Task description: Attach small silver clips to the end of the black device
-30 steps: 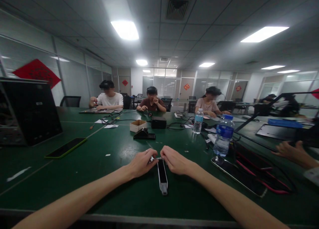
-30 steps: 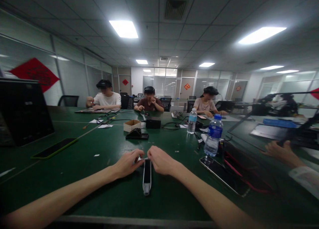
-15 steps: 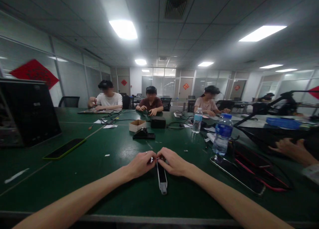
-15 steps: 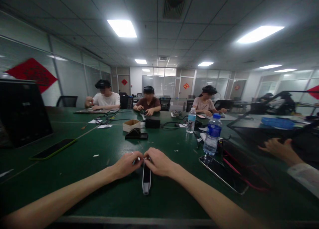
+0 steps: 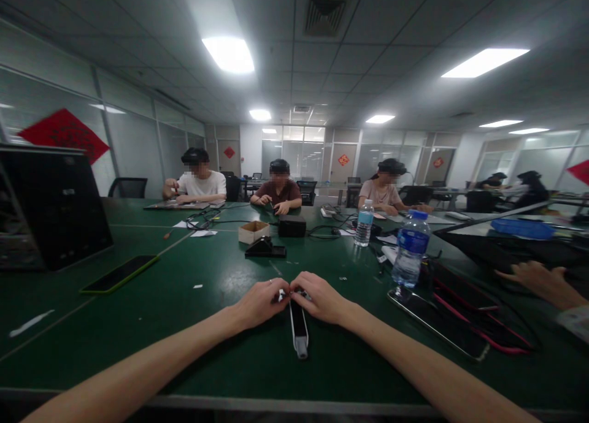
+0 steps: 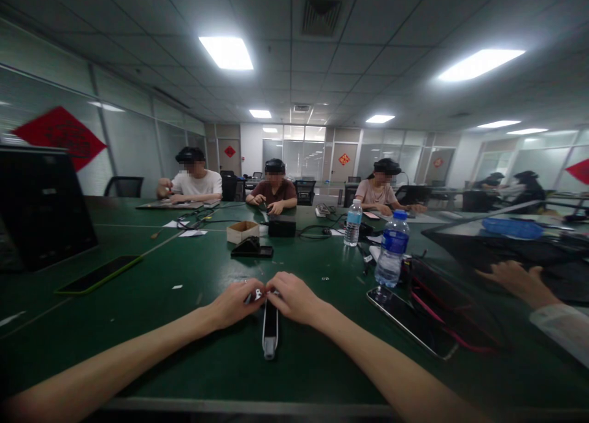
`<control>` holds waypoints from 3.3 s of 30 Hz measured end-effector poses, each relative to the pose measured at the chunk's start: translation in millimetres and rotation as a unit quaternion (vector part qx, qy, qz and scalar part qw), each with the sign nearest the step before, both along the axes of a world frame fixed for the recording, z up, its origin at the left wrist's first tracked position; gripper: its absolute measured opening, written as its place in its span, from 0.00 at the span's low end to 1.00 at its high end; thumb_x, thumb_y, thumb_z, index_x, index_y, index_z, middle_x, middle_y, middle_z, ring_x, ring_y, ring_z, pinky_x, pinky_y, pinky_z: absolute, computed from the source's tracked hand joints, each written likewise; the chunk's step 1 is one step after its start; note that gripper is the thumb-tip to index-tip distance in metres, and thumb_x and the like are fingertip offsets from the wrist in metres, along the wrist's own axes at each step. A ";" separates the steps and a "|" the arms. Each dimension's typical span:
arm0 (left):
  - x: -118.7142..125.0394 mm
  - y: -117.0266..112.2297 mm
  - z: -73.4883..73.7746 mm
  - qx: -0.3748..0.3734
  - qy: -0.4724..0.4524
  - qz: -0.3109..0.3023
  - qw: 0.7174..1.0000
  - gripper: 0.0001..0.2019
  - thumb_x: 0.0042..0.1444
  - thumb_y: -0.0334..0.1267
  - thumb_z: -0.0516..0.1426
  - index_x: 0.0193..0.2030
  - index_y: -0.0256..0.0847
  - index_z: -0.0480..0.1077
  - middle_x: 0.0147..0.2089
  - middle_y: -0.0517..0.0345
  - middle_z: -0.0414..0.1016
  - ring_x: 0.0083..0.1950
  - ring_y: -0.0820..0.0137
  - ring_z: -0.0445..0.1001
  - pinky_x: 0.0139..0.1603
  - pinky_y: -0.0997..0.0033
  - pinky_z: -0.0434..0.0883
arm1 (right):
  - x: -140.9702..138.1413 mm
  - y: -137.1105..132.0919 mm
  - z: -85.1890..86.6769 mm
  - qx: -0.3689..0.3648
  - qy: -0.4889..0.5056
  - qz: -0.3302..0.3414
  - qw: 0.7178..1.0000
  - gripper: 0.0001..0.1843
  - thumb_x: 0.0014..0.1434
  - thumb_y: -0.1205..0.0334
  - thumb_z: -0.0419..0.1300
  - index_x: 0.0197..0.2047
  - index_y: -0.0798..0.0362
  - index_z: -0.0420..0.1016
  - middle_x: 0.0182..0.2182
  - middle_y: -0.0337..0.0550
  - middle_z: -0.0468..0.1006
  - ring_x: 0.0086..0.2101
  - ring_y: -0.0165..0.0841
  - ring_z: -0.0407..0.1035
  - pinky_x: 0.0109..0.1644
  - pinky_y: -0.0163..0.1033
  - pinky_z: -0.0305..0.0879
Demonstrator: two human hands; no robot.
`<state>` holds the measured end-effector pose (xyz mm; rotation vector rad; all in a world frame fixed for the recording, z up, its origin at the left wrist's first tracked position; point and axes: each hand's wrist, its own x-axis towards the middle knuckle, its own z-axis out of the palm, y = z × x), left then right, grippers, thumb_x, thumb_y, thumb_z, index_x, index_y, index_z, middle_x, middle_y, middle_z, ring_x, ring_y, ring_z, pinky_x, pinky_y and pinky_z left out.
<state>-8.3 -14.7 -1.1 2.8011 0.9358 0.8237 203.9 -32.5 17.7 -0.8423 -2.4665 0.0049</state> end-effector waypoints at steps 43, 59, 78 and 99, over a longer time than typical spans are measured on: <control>-15.3 16.5 12.2 -0.147 0.012 0.025 0.989 0.06 0.59 0.35 0.58 0.41 0.40 0.74 0.40 0.59 0.76 0.39 0.70 0.74 0.40 0.73 0.69 | 34.5 19.9 7.8 -0.136 -0.072 -0.054 0.987 0.07 0.60 0.63 0.58 0.39 0.55 0.76 0.37 0.43 0.74 0.36 0.33 0.69 0.43 0.40 0.67; -9.1 11.9 10.2 -0.148 -0.009 0.050 0.988 0.05 0.58 0.34 0.59 0.40 0.39 0.73 0.38 0.60 0.77 0.37 0.70 0.74 0.39 0.73 0.69 | 34.9 20.1 4.9 -0.161 -0.051 -0.047 0.985 0.08 0.61 0.60 0.58 0.40 0.54 0.75 0.38 0.42 0.74 0.36 0.32 0.69 0.41 0.38 0.68; -7.9 12.1 6.0 -0.115 0.014 0.046 0.992 0.06 0.59 0.33 0.57 0.43 0.41 0.71 0.40 0.59 0.76 0.39 0.69 0.74 0.40 0.72 0.69 | 51.5 34.2 13.4 -0.066 -0.062 -0.079 0.993 0.09 0.60 0.62 0.57 0.37 0.56 0.77 0.34 0.45 0.76 0.34 0.33 0.69 0.40 0.37 0.65; -9.0 6.2 11.9 -0.066 0.086 0.034 0.993 0.09 0.63 0.32 0.53 0.48 0.42 0.69 0.46 0.57 0.75 0.44 0.68 0.74 0.44 0.70 0.70 | 112.2 61.4 9.7 -0.195 -0.167 -0.269 0.928 0.09 0.57 0.69 0.58 0.40 0.56 0.78 0.39 0.49 0.79 0.38 0.35 0.73 0.38 0.34 0.65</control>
